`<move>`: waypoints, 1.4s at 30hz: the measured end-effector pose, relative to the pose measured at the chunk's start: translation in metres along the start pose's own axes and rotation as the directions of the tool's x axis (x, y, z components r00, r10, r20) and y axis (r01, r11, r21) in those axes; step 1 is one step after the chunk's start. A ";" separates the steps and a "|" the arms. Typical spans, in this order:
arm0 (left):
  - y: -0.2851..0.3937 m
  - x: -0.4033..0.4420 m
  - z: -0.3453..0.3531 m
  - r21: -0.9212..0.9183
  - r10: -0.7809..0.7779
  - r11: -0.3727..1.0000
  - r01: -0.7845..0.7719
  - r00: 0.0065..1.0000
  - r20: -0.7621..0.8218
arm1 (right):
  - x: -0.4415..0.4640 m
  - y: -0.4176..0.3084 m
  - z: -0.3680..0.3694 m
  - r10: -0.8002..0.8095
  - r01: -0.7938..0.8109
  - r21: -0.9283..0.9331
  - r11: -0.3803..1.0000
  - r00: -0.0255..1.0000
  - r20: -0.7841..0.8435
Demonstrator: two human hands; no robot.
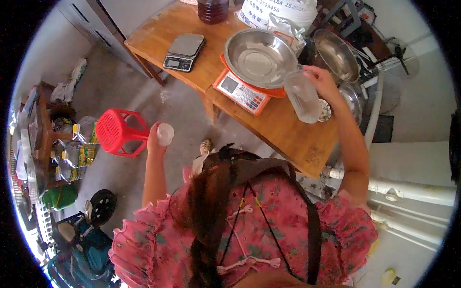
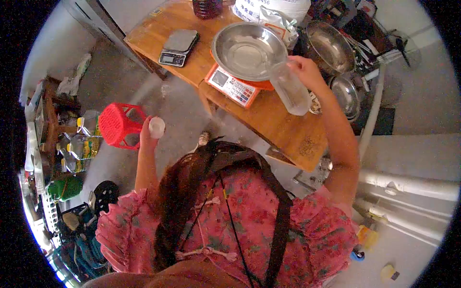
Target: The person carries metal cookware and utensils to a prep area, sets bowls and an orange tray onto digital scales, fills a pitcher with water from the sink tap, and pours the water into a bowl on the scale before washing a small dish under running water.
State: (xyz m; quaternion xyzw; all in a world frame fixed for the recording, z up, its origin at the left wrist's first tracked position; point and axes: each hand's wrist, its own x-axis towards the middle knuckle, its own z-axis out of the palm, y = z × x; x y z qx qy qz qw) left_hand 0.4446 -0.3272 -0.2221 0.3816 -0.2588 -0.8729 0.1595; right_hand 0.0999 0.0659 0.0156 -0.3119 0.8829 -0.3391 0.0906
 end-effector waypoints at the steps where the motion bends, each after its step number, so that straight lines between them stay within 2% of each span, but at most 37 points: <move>1: 0.009 0.003 0.021 0.019 0.002 1.000 -0.003 0.999 0.034 | 0.005 -0.003 0.001 0.027 -0.027 -0.015 1.000 1.000 0.007; 5: 0.022 0.017 0.103 0.163 0.109 0.977 -0.139 0.978 0.177 | 0.015 -0.004 0.002 0.035 -0.035 -0.018 0.999 0.999 0.020; 6: 0.023 0.024 0.122 0.262 0.108 0.950 -0.169 0.966 0.235 | 0.015 -0.005 0.002 0.053 -0.053 -0.026 0.998 0.998 0.026; 9: 0.023 0.026 0.197 0.482 0.136 0.821 -0.305 0.925 0.354 | 0.014 -0.004 0.004 0.067 -0.067 -0.021 0.998 0.998 0.018; 11: 0.023 0.033 0.243 0.598 0.073 0.702 -0.387 0.874 0.480 | 0.013 -0.004 0.006 0.064 -0.064 -0.013 0.998 0.998 0.002; 13: 0.022 0.023 0.288 0.568 0.173 0.578 -0.586 0.768 0.616 | 0.013 -0.005 0.009 0.069 -0.069 -0.009 0.998 0.998 -0.010; 15: 0.010 0.048 0.314 0.479 0.098 0.660 -0.579 0.698 0.709 | 0.016 -0.004 0.008 0.107 -0.107 -0.009 0.994 0.994 0.009; 18: -0.013 0.090 0.338 0.310 0.012 0.890 -0.335 0.697 0.717 | 0.018 -0.012 0.010 0.147 -0.148 0.043 0.988 0.989 0.010; 19: -0.016 0.095 0.340 0.299 -0.011 0.907 -0.295 0.693 0.721 | 0.017 -0.015 0.010 0.160 -0.160 0.071 0.985 0.987 0.009; 22: -0.020 0.105 0.330 0.161 -0.013 0.974 -0.157 0.678 0.735 | 0.020 -0.020 0.011 0.223 -0.223 -0.004 0.975 0.974 0.037; 25: -0.017 0.112 0.329 0.210 -0.112 0.977 -0.043 0.731 0.673 | 0.021 -0.027 0.015 0.151 -0.150 -0.022 0.988 0.988 0.042; 28: -0.013 0.113 0.324 0.205 -0.092 0.975 -0.081 0.698 0.711 | 0.027 -0.021 0.019 0.174 -0.173 -0.009 0.985 0.983 0.066; 37: -0.018 0.111 0.321 0.227 -0.119 0.972 -0.062 0.702 0.702 | 0.037 -0.016 0.020 0.199 -0.195 -0.063 0.979 0.977 0.070; 42: -0.020 0.117 0.321 0.260 -0.173 0.965 -0.014 0.713 0.679 | 0.037 -0.015 0.019 0.163 -0.153 -0.108 0.982 0.983 0.083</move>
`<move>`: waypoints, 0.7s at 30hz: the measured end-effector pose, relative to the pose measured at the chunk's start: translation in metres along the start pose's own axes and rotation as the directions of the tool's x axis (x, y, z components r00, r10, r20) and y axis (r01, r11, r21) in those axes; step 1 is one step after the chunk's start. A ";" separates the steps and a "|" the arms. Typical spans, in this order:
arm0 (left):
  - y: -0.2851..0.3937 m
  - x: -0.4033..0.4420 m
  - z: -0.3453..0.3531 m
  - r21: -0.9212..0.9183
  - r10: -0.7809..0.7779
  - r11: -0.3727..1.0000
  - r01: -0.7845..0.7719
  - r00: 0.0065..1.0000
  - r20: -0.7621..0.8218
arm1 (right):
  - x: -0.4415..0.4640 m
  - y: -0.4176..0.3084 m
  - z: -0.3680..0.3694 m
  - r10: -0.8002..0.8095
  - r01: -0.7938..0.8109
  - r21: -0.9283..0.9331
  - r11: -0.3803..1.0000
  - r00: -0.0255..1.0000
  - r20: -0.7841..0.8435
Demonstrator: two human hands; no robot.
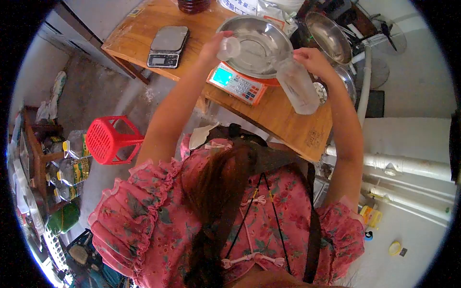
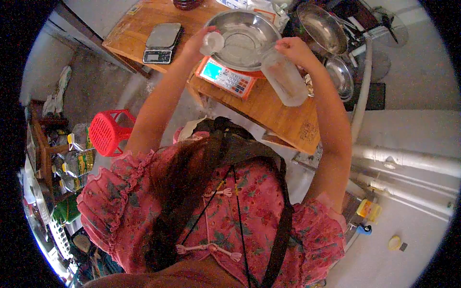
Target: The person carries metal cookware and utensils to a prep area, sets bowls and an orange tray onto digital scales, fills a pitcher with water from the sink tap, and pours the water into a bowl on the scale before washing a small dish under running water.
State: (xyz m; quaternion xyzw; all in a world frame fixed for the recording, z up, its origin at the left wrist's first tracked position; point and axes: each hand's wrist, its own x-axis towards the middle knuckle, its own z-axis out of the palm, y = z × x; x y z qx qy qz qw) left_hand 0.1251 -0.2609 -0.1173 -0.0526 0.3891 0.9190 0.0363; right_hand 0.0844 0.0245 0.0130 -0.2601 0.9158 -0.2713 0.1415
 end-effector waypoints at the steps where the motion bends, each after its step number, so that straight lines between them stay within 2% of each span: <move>1: 0.000 0.001 -0.001 -0.004 -0.022 1.000 0.022 1.000 -0.007 | 0.000 0.000 0.000 -0.012 0.012 -0.015 1.000 1.000 0.003; 4: 0.002 -0.008 0.000 -0.065 -0.001 0.998 -0.001 0.999 -0.035 | -0.005 -0.006 -0.003 0.053 -0.053 0.022 0.998 0.998 0.031; 13: 0.002 -0.006 -0.007 -0.086 -0.038 0.996 0.034 0.998 -0.042 | 0.001 0.013 -0.004 0.018 -0.018 -0.043 0.999 1.000 0.000; 19: 0.005 -0.007 -0.006 -0.130 -0.070 0.989 0.064 0.997 -0.041 | -0.003 -0.004 -0.012 0.094 -0.086 -0.120 0.989 0.993 0.065; 21: 0.004 -0.006 -0.008 -0.152 -0.094 0.985 0.086 0.995 -0.042 | 0.001 0.003 -0.011 0.072 -0.063 -0.147 0.987 0.996 0.053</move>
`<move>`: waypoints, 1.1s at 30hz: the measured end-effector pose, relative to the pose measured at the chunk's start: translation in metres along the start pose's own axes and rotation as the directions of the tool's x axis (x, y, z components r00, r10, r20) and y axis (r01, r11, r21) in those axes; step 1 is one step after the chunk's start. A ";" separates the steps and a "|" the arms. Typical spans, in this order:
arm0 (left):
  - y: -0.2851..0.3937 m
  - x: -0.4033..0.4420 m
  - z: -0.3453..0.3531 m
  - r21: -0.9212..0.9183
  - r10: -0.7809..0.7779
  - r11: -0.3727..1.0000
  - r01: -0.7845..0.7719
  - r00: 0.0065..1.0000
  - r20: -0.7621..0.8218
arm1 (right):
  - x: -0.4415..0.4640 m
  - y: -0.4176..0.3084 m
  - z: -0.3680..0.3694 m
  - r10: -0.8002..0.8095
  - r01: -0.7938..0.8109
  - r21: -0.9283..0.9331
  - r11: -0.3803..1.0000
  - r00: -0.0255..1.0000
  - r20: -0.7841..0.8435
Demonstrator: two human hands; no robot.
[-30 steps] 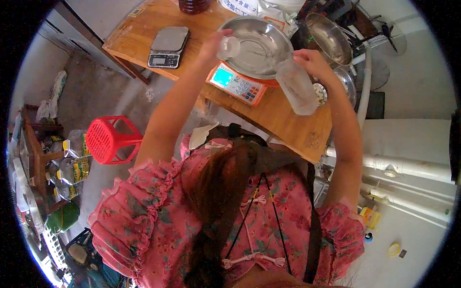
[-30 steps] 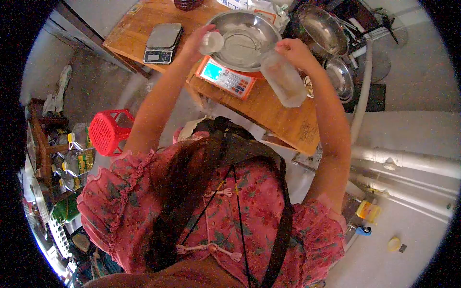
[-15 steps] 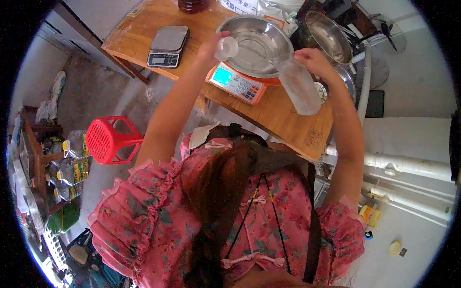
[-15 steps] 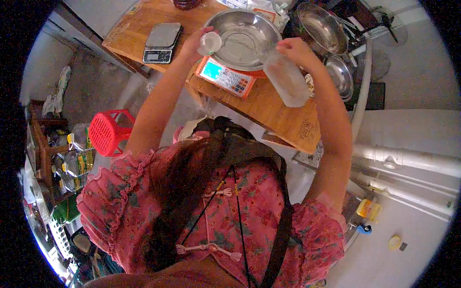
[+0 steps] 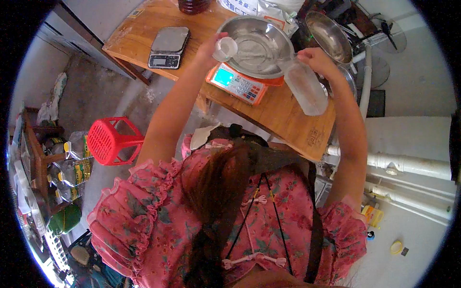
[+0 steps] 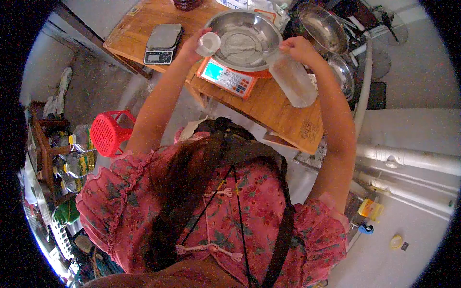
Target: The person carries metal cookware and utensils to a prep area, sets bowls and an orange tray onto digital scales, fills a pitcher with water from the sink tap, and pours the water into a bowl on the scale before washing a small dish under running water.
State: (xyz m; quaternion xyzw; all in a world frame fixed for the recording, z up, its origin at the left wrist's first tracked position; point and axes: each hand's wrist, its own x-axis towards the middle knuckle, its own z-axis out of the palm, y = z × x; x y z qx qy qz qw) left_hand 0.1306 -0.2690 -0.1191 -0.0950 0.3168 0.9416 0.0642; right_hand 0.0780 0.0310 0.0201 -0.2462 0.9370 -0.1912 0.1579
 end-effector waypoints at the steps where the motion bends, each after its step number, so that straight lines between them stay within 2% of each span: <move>1: 0.000 0.000 -0.001 -0.011 -0.011 1.000 0.011 1.000 -0.002 | 0.002 0.003 0.000 -0.011 0.011 -0.014 1.000 1.000 -0.007; 7: -0.001 0.004 -0.006 -0.031 -0.018 0.999 0.018 1.000 -0.005 | 0.007 0.000 -0.006 -0.025 0.031 -0.093 0.995 0.998 0.066; 10: -0.001 0.005 -0.005 -0.024 -0.026 0.999 0.025 1.000 -0.014 | 0.009 -0.002 -0.007 0.013 -0.007 -0.082 0.997 0.997 0.075; 16: 0.002 -0.002 0.002 -0.026 -0.029 0.999 0.028 0.999 -0.038 | 0.012 -0.009 -0.013 -0.021 0.037 -0.171 0.985 0.996 0.092; 28: 0.000 0.001 0.001 0.003 -0.016 1.000 0.017 0.999 -0.034 | 0.019 -0.019 -0.016 -0.004 0.031 -0.203 0.979 0.991 0.131; 31: 0.000 0.000 0.001 0.023 -0.003 1.000 0.004 0.999 -0.036 | 0.022 -0.013 -0.011 -0.109 0.113 -0.171 0.979 0.994 0.028; 33: 0.001 -0.002 0.003 0.029 -0.005 1.000 0.006 0.999 -0.041 | 0.024 -0.012 -0.011 -0.118 0.121 -0.180 0.976 0.993 0.028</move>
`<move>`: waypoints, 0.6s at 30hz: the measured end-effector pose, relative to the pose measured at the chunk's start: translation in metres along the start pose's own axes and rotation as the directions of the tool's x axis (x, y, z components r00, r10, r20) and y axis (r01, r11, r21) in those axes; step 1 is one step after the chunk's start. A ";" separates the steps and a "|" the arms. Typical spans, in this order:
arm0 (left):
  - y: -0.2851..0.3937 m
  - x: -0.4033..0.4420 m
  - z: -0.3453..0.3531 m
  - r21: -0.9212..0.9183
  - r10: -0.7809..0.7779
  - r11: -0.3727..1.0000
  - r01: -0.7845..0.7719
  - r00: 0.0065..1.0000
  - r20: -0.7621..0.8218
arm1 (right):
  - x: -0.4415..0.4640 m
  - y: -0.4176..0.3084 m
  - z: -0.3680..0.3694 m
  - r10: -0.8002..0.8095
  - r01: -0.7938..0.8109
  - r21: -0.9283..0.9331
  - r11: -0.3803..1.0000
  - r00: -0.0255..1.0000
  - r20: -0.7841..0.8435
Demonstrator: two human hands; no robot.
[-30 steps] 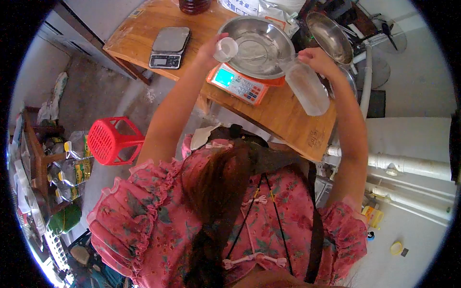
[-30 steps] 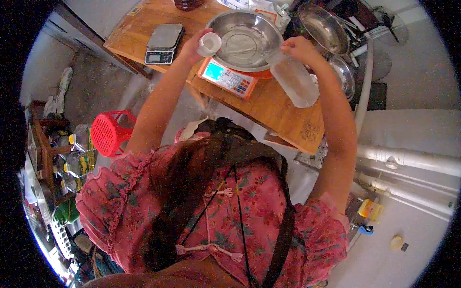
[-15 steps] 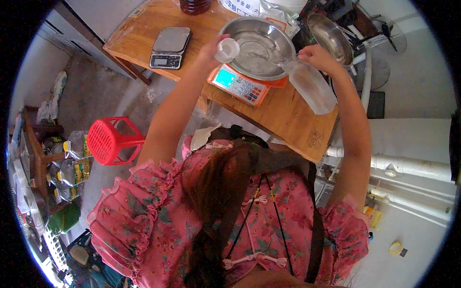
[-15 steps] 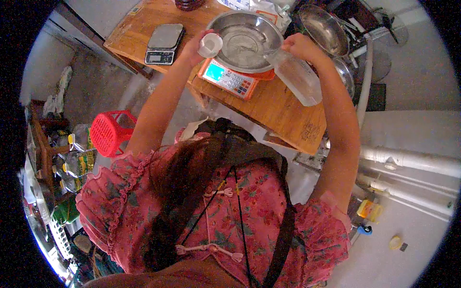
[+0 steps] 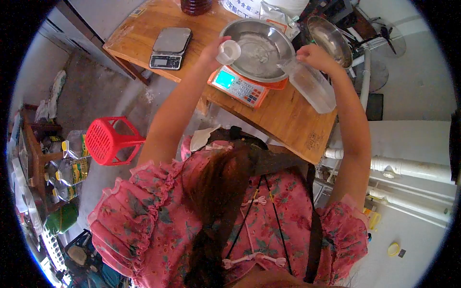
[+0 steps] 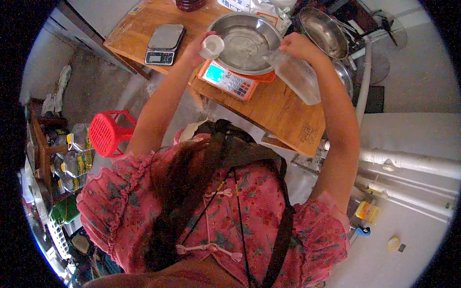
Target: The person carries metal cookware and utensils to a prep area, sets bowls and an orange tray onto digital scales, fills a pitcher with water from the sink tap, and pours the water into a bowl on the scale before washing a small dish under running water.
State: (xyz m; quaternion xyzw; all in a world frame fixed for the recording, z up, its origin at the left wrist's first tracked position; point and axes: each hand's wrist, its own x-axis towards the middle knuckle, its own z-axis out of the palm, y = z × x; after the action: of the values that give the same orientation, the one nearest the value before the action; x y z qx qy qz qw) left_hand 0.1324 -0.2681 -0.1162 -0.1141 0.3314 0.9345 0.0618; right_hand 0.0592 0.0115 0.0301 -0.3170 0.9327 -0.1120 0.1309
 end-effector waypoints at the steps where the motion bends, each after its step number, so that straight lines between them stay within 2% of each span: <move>1: 0.000 -0.001 0.001 0.003 -0.001 1.000 0.001 1.000 -0.003 | 0.001 0.000 0.000 -0.004 0.004 -0.005 1.000 1.000 -0.001; 7: -0.002 0.004 -0.004 -0.016 -0.017 1.000 0.017 1.000 0.006 | 0.006 -0.001 0.002 -0.016 0.015 -0.069 0.997 1.000 -0.015; 10: -0.002 0.005 -0.003 -0.025 -0.022 0.999 0.021 1.000 -0.022 | 0.004 -0.012 -0.001 0.055 -0.054 -0.053 0.997 0.998 0.009; 18: -0.001 0.003 -0.002 -0.049 -0.022 0.999 0.022 1.000 0.008 | 0.008 -0.011 0.000 -0.068 0.065 -0.147 0.987 0.997 -0.020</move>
State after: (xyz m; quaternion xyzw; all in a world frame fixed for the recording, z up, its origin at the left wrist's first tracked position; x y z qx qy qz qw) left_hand 0.1303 -0.2687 -0.1195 -0.1158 0.3071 0.9420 0.0706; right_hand 0.0591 -0.0023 0.0319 -0.3552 0.9289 -0.0516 0.0917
